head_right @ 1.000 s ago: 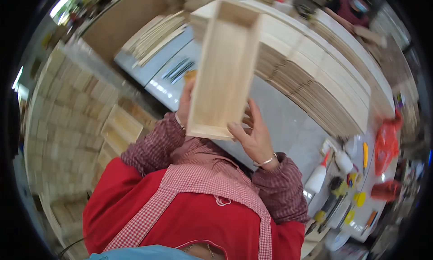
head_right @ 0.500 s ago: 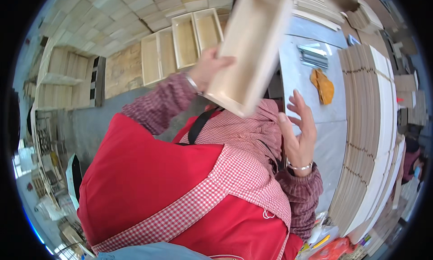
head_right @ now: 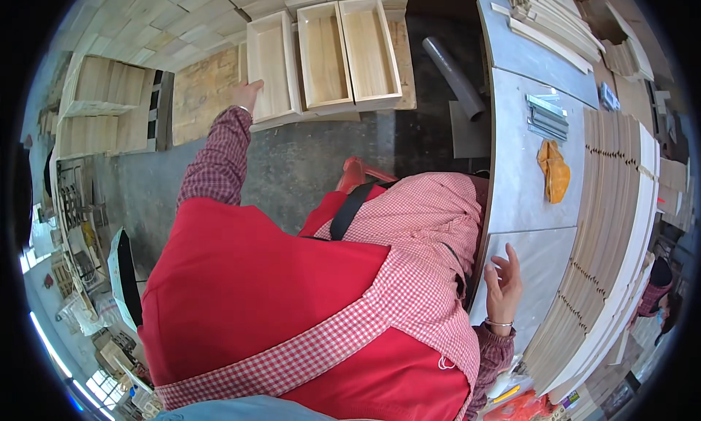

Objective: Assembling wooden box components using wood glue and a pneumatic nail gun.

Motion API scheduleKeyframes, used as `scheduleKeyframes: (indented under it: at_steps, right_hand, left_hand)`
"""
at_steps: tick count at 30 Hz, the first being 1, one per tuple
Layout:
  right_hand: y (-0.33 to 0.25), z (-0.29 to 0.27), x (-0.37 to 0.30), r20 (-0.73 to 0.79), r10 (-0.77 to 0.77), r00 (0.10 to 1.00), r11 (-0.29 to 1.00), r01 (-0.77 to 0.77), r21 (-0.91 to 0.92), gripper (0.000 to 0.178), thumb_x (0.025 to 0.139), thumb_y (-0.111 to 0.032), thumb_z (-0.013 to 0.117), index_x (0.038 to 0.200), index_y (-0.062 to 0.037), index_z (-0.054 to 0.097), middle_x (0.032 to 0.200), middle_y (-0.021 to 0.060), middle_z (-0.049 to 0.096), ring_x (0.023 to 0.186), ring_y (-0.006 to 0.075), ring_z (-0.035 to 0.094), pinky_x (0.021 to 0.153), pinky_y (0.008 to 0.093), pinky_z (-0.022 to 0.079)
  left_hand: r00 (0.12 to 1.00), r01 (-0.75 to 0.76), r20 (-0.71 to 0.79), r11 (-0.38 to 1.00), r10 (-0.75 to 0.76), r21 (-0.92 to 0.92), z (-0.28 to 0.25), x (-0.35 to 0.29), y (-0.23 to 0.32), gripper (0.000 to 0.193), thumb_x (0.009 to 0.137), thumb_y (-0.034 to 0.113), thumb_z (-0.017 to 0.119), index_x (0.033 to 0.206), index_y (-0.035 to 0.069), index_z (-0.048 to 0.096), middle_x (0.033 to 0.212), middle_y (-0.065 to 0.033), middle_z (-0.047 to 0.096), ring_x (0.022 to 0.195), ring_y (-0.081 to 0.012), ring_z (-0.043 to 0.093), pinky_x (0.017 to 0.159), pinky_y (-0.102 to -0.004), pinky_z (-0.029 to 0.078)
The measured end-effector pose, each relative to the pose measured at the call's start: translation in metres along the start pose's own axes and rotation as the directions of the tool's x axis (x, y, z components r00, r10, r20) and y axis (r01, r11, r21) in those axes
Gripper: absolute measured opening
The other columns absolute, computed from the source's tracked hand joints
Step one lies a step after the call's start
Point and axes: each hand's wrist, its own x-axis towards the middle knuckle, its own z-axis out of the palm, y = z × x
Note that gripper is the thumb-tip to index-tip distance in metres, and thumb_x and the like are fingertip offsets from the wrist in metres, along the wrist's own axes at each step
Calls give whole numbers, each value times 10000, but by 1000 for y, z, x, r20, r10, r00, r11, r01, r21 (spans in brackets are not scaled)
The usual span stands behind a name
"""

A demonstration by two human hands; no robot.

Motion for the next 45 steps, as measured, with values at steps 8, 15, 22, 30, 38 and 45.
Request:
scheduleKeyframes:
  at_steps: [8, 15, 22, 30, 38, 45]
  right_hand:
    - [5, 1, -8, 50, 111, 992, 994, -112, 16, 470, 865, -148, 611, 1309, -66, 478, 966, 109, 619, 787, 160, 556, 692, 246, 455]
    - [3, 2, -8, 68, 137, 988, 989, -134, -55, 457, 866, -166, 624, 1292, -55, 499, 943, 105, 628, 804, 161, 563, 710, 246, 453]
    - [10, 3, -13, 61, 165, 984, 986, -163, -35, 450, 869, -182, 633, 1284, -58, 511, 930, 103, 634, 815, 163, 570, 723, 251, 453]
    - [12, 5, -14, 60, 174, 983, 985, -174, -3, 441, 872, -176, 629, 1286, -77, 515, 887, 94, 634, 780, 153, 567, 705, 245, 453]
    - [19, 5, -11, 55, 149, 987, 989, -150, 12, 414, 869, -151, 621, 1265, -77, 526, 836, 76, 626, 716, 137, 554, 666, 233, 454]
    - [16, 7, -12, 25, 151, 988, 986, -153, 67, 386, 862, -116, 611, 1237, -68, 534, 809, 69, 616, 681, 132, 546, 638, 223, 451]
  left_hand:
    - [1000, 4, 9, 1000, -3, -28, 35, 11, -8, 506, 755, 200, 588, 1230, 30, 541, 1018, -115, 646, 886, -252, 593, 802, -314, 455]
    - [999, 28, -20, 1000, -28, -10, 36, 19, -21, 484, 756, 193, 586, 1213, 37, 555, 1021, -113, 646, 878, -236, 591, 792, -306, 450]
    - [1000, 26, -5, 999, -27, -22, 35, 12, -11, 443, 754, 183, 587, 1172, 37, 583, 997, -111, 650, 877, -219, 589, 789, -297, 449]
    - [998, 56, -13, 992, -58, -110, 29, 15, -19, 423, 746, 172, 591, 1147, 37, 598, 964, -98, 659, 860, -210, 589, 766, -292, 452]
    - [996, 14, -86, 1000, -14, -2, 35, 20, -31, 449, 749, 181, 580, 1172, 31, 581, 985, -101, 662, 865, -221, 599, 770, -296, 457]
    - [999, -2, -45, 986, 10, 169, 39, 14, -16, 462, 735, 190, 608, 1167, 29, 582, 1014, -138, 651, 881, -267, 605, 775, -327, 473]
